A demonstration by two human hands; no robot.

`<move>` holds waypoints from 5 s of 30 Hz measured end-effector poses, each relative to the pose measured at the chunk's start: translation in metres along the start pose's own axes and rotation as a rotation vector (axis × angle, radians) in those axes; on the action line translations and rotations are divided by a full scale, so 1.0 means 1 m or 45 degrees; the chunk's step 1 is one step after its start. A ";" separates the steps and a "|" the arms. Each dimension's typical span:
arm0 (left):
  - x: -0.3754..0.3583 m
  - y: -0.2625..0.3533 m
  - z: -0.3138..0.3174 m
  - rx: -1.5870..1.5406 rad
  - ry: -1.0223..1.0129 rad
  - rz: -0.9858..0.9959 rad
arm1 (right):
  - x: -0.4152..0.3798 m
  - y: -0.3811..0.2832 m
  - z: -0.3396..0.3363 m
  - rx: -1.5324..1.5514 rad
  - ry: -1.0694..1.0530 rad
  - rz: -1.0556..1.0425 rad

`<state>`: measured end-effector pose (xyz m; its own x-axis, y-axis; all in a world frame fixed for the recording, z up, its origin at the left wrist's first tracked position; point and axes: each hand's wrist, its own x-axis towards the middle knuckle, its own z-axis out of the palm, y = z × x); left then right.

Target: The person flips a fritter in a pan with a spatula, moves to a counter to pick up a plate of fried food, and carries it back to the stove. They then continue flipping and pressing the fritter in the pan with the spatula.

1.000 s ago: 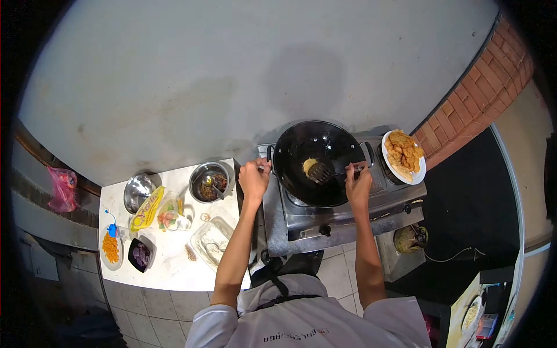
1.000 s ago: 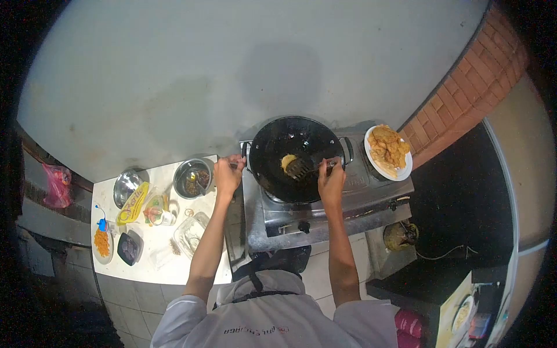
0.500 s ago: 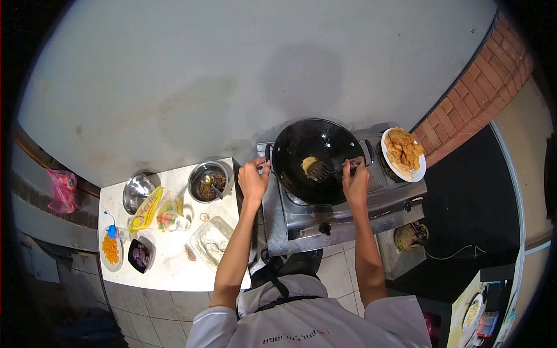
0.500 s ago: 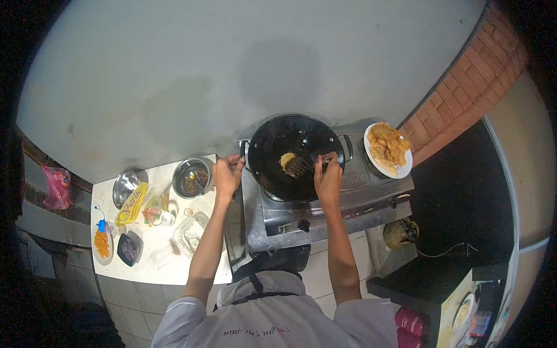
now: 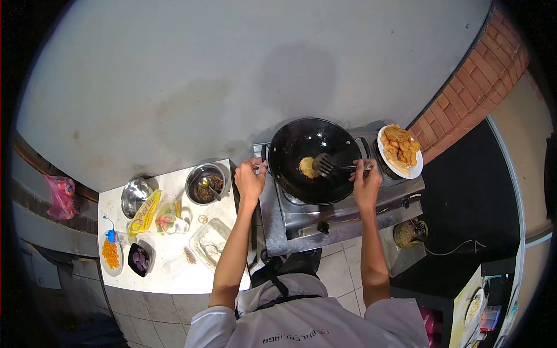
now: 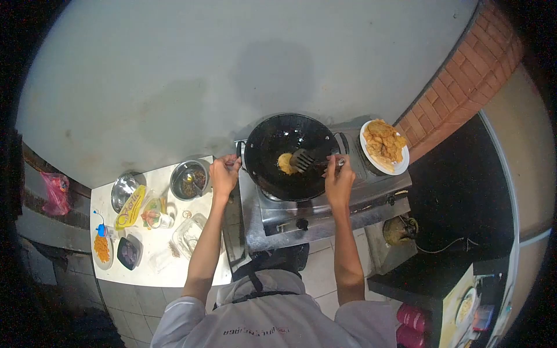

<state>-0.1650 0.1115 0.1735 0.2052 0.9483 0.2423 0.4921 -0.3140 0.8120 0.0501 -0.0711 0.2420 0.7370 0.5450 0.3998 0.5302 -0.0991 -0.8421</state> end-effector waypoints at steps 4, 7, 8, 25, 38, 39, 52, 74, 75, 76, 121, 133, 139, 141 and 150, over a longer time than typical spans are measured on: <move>0.000 0.001 0.000 -0.016 0.002 -0.014 | 0.004 -0.003 0.000 -0.020 -0.025 0.008; 0.000 0.002 -0.002 -0.016 0.008 -0.003 | 0.002 0.003 0.012 0.064 -0.016 0.062; 0.000 0.004 -0.003 -0.021 0.009 0.010 | 0.001 0.005 0.015 0.064 -0.019 0.063; 0.000 0.008 -0.007 -0.053 -0.035 -0.007 | -0.012 0.036 0.027 0.046 0.026 0.054; 0.001 0.014 -0.012 -0.022 -0.068 -0.084 | -0.009 0.020 0.023 0.147 -0.040 0.149; 0.003 0.012 -0.011 -0.031 -0.063 -0.036 | -0.009 0.020 0.022 0.161 -0.039 0.138; 0.006 0.009 -0.007 -0.054 -0.011 -0.084 | 0.020 0.001 -0.023 -0.102 -0.072 -0.016; 0.002 0.035 -0.017 0.020 0.015 -0.123 | 0.077 0.019 -0.026 -0.082 -0.448 -0.487; 0.001 0.036 -0.017 0.032 0.015 -0.139 | 0.077 0.019 -0.028 -0.083 -0.453 -0.487; 0.001 0.036 -0.017 0.043 0.017 -0.154 | 0.077 0.017 -0.030 -0.093 -0.474 -0.491; 0.021 0.021 -0.026 0.144 -0.206 0.043 | -0.028 -0.008 0.008 0.153 -0.070 -0.183; 0.021 0.012 -0.023 0.035 -0.210 0.032 | -0.012 -0.001 -0.028 0.314 0.307 0.161; 0.017 0.014 -0.028 0.064 -0.210 0.016 | -0.010 0.007 -0.026 0.313 0.318 0.144; 0.013 0.019 -0.032 0.075 -0.187 0.012 | -0.012 0.010 -0.018 0.310 0.261 0.180; 0.010 0.024 -0.037 0.086 -0.207 -0.015 | -0.016 0.009 -0.001 0.202 0.102 0.233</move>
<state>-0.1825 0.1156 0.2153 0.3308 0.9334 0.1393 0.5497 -0.3105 0.7755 0.0432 -0.0813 0.2287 0.8487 0.4617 0.2579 0.3173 -0.0546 -0.9467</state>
